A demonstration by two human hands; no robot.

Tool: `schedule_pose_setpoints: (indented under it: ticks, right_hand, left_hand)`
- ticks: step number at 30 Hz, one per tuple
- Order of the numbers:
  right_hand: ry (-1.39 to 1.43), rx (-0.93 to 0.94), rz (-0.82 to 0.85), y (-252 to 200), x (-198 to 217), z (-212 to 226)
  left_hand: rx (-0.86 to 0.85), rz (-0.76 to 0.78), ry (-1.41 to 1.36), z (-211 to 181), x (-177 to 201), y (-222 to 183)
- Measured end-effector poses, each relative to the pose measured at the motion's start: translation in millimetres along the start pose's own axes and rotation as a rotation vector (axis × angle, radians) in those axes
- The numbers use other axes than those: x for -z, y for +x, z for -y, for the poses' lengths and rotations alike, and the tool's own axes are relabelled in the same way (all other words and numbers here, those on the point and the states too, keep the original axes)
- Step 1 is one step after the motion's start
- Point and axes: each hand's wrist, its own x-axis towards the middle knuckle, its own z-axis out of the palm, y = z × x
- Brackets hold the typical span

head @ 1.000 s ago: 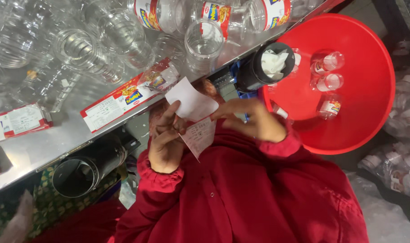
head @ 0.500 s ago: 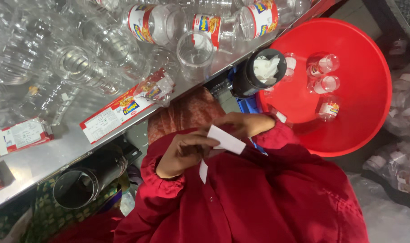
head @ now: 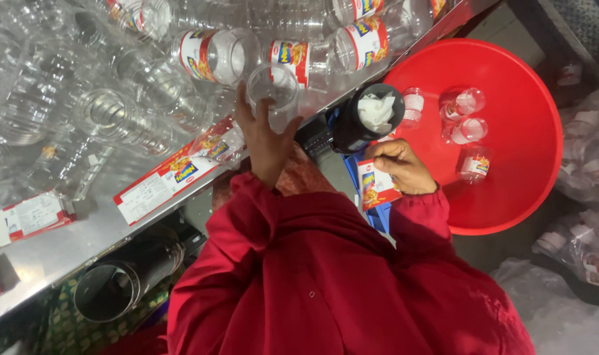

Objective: The person labels plastic bottles by peeling a label from a strip, pressing it onto the bottle surface, and placing the finished container into a red bin.

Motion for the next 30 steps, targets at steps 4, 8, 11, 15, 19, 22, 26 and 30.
schedule_pose_setpoints:
  ticks: [4, 8, 11, 15, 19, 22, 26, 30]
  right_hand:
    - [-0.092, 0.022, -0.087, -4, 5, -9]
    - [-0.117, 0.043, -0.142, 2, 6, -11]
    - [-0.151, 0.035, -0.138, 6, -3, -11]
    - [-0.134, -0.084, -0.076, 9, -31, -6]
    - [-0.354, -0.195, 0.072, 8, -67, 12]
    - [-0.567, -0.223, 0.15, 8, -99, 20]
    - [-0.543, -0.377, 0.025, 11, -131, 21]
    - [-0.669, -0.18, 0.0, 13, -144, 16]
  left_hand:
    - [-0.061, -0.023, -0.018, 0, -7, -11]
    - [0.054, 0.027, -0.339, -6, 28, -39]
    - [0.324, 0.16, -0.772, -2, 75, -57]
    - [0.571, 0.369, -0.695, -13, 116, -85]
    - [0.696, 0.409, -0.761, -25, 122, -114]
    - [0.409, 0.403, -0.649, -21, 125, -120]
    - [0.53, 0.475, -0.945, -21, 125, -120]
    - [0.582, 0.462, -0.957, -23, 127, -117]
